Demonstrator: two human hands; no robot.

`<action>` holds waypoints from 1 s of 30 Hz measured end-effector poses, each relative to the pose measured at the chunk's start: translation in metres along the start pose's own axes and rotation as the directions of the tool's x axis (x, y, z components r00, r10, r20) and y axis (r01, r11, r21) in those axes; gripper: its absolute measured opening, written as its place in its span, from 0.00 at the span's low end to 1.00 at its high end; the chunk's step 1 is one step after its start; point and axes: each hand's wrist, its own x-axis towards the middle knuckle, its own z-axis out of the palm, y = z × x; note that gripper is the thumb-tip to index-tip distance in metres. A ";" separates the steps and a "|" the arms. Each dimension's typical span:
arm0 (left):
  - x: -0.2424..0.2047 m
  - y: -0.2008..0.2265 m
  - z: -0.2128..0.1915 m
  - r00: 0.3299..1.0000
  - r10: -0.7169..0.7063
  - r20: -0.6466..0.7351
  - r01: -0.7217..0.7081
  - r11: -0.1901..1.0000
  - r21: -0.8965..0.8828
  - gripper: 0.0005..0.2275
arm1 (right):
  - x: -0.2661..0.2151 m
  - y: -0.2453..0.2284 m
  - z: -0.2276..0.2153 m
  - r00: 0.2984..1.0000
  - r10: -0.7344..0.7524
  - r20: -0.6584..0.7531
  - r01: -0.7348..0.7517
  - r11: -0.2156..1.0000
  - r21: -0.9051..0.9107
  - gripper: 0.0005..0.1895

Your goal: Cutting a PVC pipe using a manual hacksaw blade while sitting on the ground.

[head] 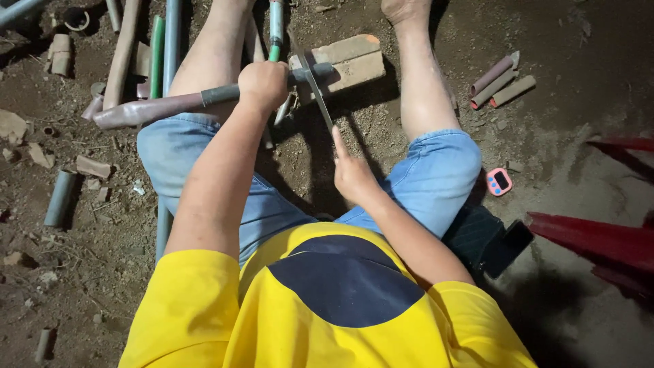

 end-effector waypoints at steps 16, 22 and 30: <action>0.009 -0.002 0.001 0.995 -0.039 0.089 0.039 0.999 -0.004 0.09 | -0.002 -0.003 0.012 0.999 0.001 0.054 0.007 0.987 -0.158 0.47; 0.007 0.001 -0.004 0.997 -0.031 0.076 0.031 1.000 -0.002 0.07 | 0.043 -0.021 -0.009 0.994 0.098 0.058 -0.092 0.991 -0.101 0.50; 0.006 0.001 -0.015 0.989 -0.048 0.143 0.054 0.998 -0.041 0.07 | 0.009 -0.019 -0.008 0.991 0.078 0.109 -0.065 0.991 -0.119 0.48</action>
